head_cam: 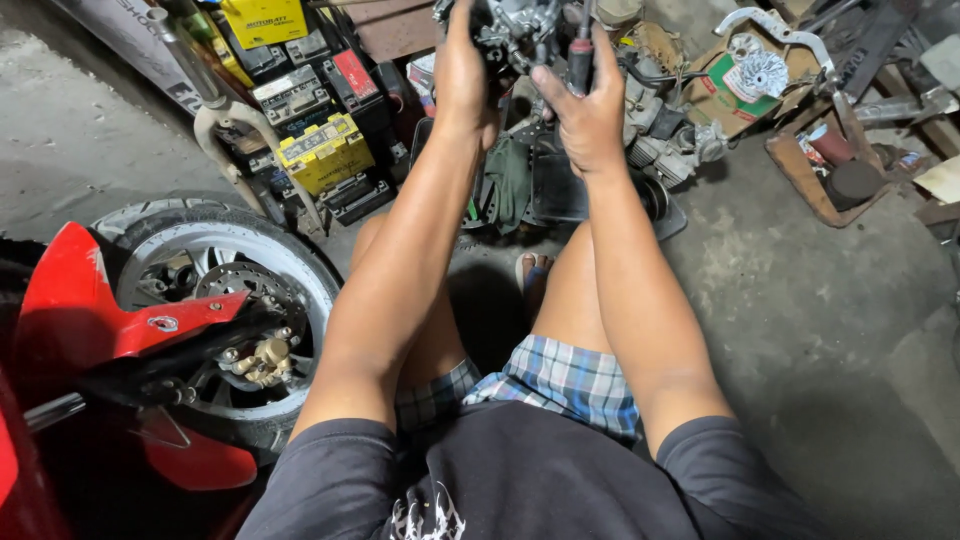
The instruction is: Disassembling and inspecting a motorcycle carburetor using a screwdriver in a workshop setting.
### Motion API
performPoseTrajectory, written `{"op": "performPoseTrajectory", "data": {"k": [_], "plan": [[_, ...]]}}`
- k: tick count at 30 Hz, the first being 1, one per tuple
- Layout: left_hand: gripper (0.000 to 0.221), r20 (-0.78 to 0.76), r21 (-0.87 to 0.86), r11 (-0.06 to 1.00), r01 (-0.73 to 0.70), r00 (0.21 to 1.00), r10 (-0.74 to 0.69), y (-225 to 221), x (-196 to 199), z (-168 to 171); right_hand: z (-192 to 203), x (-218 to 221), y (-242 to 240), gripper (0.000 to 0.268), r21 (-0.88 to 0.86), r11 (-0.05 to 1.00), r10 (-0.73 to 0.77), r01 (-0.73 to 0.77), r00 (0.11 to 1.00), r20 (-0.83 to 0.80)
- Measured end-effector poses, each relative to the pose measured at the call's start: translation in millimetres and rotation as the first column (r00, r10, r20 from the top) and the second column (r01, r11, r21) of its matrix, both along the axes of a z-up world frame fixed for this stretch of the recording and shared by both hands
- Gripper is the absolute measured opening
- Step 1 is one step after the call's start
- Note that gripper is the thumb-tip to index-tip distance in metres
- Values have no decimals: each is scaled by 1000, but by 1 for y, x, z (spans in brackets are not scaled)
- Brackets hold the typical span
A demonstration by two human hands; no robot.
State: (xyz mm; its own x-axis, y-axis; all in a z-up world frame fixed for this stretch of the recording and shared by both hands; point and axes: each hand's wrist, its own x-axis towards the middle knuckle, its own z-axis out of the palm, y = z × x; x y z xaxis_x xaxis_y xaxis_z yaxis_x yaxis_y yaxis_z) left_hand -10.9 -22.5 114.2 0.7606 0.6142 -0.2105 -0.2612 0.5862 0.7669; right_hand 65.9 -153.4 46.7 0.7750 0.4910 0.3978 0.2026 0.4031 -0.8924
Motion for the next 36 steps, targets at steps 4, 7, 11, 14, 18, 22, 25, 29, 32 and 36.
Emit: {"op": "performPoseTrajectory", "data": {"k": [4,7,11,14,18,22,25,29,32,36], "plan": [[91,44,34,999,-20,999,19,0,4,-20,-3,-1,5,57,10,1000,3,-4,999,39],[79,92,41,999,-31,995,27,1,5,-28,2,-6,4,69,-47,996,-59,76,956,287],[81,93,168,985,-35,995,19,2,5,-39,3,-14,4,68,-26,996,-71,81,954,290],[75,165,168,985,-26,986,-2,6,5,-49,3,-18,3,67,12,997,-83,83,960,267],[78,151,237,971,-23,988,-13,7,6,-48,7,-25,-1,70,0,987,-155,164,933,324],[52,53,350,935,-63,997,47,2,-5,-20,1,-28,-2,74,-29,976,-187,214,906,380],[46,63,389,918,-79,996,59,5,-7,-22,-13,-26,-3,90,-61,946,-262,319,861,435],[60,158,412,911,-18,986,-52,14,-2,-43,-16,-24,-6,91,-61,930,-306,362,857,415],[60,263,218,972,86,954,-144,22,0,-58,-31,-13,-8,95,-50,919,-347,391,864,365],[71,216,120,968,222,945,-244,23,0,-66,-19,-12,-8,73,54,961,-277,272,936,217]]}}
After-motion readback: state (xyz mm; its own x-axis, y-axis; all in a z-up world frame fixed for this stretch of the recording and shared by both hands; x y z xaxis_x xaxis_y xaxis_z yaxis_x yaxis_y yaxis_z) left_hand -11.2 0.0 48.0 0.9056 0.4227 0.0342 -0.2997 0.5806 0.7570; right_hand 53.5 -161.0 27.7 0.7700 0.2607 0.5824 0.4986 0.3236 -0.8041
